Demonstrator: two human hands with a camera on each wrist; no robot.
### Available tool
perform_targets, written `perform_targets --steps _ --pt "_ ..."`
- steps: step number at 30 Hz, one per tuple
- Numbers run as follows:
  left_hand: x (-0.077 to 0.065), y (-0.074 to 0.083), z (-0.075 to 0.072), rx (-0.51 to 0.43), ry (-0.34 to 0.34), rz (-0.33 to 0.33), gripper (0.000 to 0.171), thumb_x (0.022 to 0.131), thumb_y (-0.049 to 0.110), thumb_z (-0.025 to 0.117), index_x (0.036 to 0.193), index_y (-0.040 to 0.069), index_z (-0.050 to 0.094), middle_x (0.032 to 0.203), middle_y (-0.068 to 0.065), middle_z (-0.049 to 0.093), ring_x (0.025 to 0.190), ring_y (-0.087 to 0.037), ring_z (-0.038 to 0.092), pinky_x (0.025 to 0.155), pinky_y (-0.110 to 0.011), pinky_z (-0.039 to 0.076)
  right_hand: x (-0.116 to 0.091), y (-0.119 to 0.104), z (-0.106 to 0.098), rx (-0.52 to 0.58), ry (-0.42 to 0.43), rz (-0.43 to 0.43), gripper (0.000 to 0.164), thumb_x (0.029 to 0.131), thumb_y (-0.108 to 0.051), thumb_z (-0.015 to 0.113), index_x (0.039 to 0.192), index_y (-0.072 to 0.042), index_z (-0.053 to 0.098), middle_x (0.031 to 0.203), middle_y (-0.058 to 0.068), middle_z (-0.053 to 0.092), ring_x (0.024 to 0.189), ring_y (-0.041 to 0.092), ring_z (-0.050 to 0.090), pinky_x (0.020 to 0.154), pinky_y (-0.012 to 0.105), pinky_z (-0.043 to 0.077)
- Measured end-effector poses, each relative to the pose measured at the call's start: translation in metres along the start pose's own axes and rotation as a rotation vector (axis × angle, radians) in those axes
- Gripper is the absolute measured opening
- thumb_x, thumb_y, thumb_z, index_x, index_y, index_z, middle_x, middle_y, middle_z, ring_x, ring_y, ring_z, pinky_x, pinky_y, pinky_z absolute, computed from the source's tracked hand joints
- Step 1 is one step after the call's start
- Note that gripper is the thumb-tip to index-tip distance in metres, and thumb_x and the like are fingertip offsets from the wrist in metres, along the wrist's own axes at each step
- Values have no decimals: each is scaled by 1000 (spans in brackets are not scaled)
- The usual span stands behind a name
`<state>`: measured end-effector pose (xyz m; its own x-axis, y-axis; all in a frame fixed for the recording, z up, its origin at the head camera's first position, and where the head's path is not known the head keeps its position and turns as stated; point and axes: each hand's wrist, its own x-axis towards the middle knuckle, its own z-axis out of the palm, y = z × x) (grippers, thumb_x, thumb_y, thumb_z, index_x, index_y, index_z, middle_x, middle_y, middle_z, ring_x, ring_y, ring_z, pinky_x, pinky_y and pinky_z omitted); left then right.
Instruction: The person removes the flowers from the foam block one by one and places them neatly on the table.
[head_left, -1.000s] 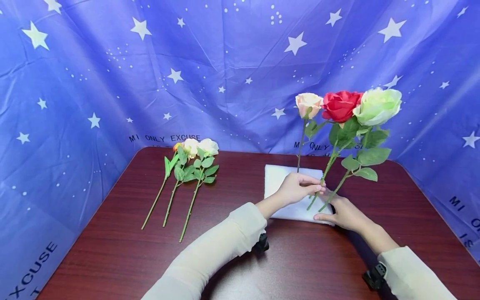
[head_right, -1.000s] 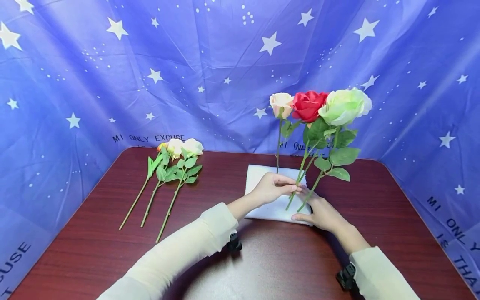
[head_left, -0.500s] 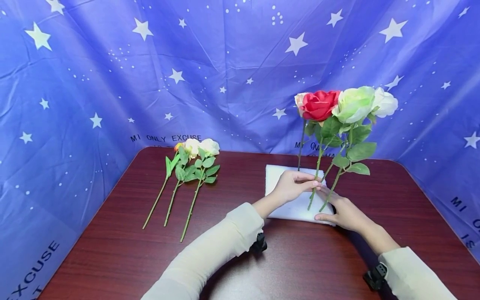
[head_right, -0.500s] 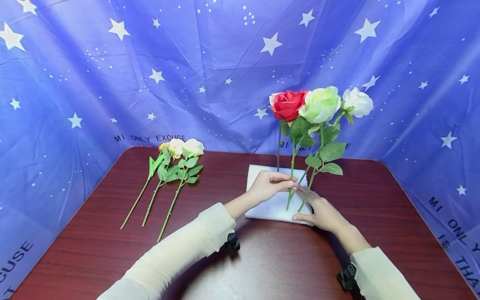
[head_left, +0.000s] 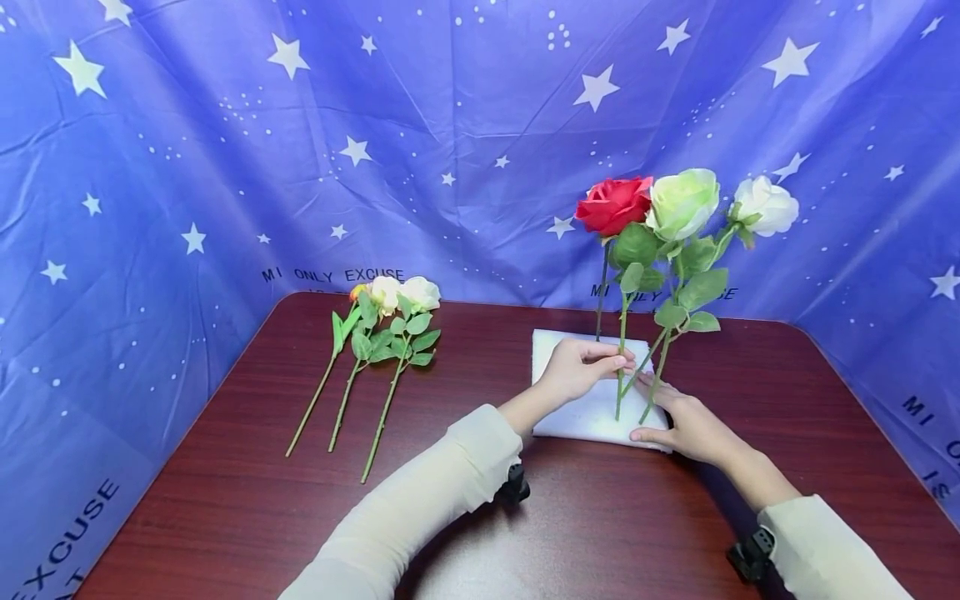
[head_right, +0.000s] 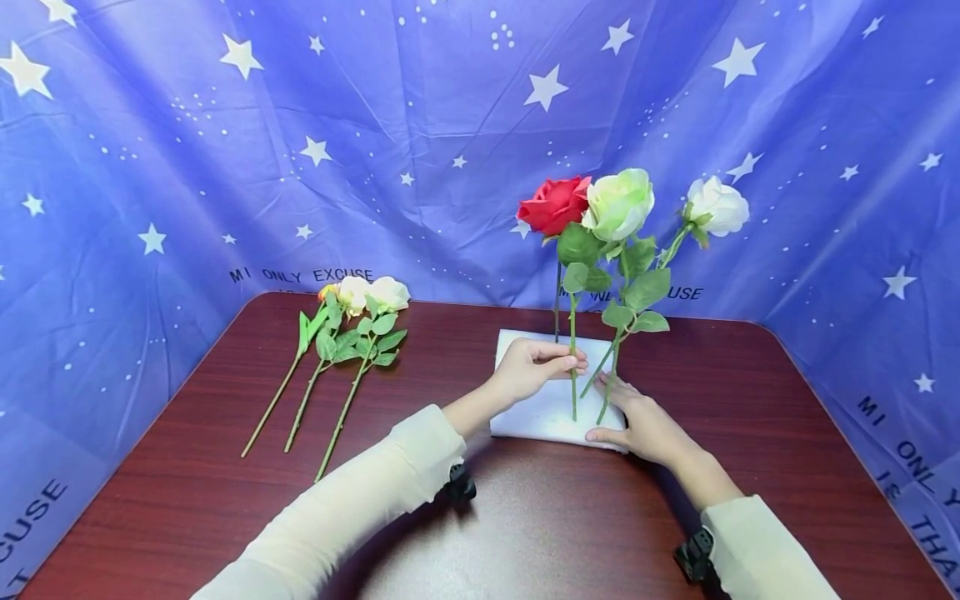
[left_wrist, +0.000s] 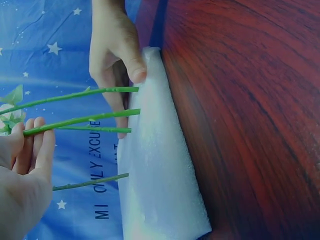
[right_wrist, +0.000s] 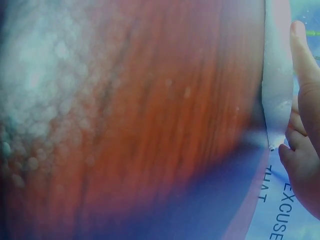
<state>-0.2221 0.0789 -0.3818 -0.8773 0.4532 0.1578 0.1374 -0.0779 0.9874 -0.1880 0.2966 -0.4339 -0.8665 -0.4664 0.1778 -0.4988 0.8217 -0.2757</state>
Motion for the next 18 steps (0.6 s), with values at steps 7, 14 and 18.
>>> perform_targets --steps 7,14,18 --pt "-1 0 1 -16 56 58 24 91 1 62 111 -11 66 105 -28 69 99 -39 68 80 -20 60 -1 0 0 -2 13 -18 80 74 -41 80 132 7 53 139 31 48 127 48 48 98 58 44" --pt "3 14 -8 -116 52 138 24 92 -2 59 111 -16 64 106 -34 66 102 -43 66 84 -27 61 -1 1 -1 11 51 -41 79 72 -40 81 131 5 54 138 29 51 127 47 49 100 52 45" --pt "1 19 -20 -107 35 156 24 92 -3 58 111 -17 63 107 -36 65 100 -37 69 86 -30 61 -1 2 0 14 47 -42 80 72 -40 81 131 6 55 137 29 52 127 47 49 99 54 45"
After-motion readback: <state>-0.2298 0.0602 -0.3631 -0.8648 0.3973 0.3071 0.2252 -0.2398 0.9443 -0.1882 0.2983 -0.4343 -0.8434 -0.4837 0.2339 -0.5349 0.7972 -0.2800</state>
